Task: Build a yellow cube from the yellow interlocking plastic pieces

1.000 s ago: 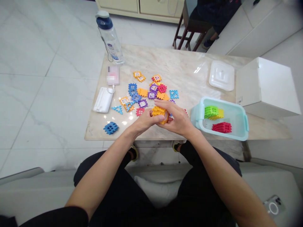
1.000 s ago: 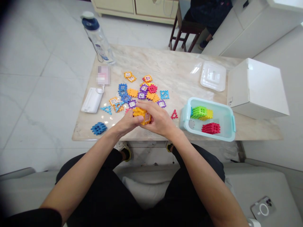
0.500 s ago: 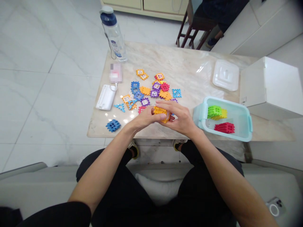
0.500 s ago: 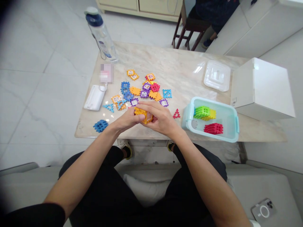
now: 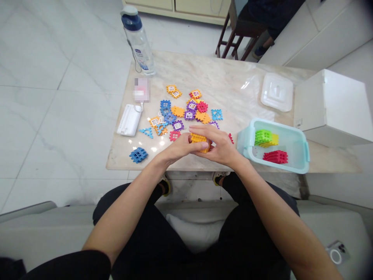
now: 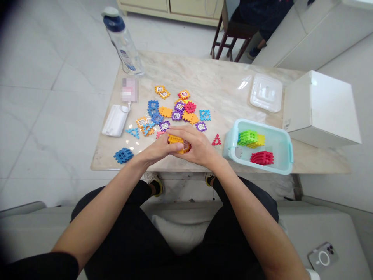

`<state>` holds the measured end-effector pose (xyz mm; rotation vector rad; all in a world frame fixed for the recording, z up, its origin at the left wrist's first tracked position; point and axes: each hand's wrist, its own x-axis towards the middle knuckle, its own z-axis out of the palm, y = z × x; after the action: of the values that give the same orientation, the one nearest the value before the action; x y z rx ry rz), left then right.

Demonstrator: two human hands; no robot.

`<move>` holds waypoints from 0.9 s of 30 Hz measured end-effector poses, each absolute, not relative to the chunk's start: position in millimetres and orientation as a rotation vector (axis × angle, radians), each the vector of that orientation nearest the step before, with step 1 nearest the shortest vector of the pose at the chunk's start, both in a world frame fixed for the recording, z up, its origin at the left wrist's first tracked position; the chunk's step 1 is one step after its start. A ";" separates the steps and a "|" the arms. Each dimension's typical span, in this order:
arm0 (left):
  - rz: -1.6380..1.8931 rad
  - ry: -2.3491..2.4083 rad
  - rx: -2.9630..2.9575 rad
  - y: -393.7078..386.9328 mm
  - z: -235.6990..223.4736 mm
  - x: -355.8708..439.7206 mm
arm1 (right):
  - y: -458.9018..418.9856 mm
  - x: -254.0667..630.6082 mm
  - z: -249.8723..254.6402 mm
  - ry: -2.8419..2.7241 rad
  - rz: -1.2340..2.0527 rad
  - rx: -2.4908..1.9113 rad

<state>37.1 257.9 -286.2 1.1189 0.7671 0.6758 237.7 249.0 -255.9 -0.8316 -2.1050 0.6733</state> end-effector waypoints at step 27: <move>0.718 0.691 0.997 255.7 -278.3 33.6 | 244.0 226.0 -254.1 -2.014 0.588 -0.798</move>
<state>33.6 255.7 -278.3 0.9972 0.6907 0.7185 226.0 244.0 -254.1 -0.7979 -2.0135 0.5881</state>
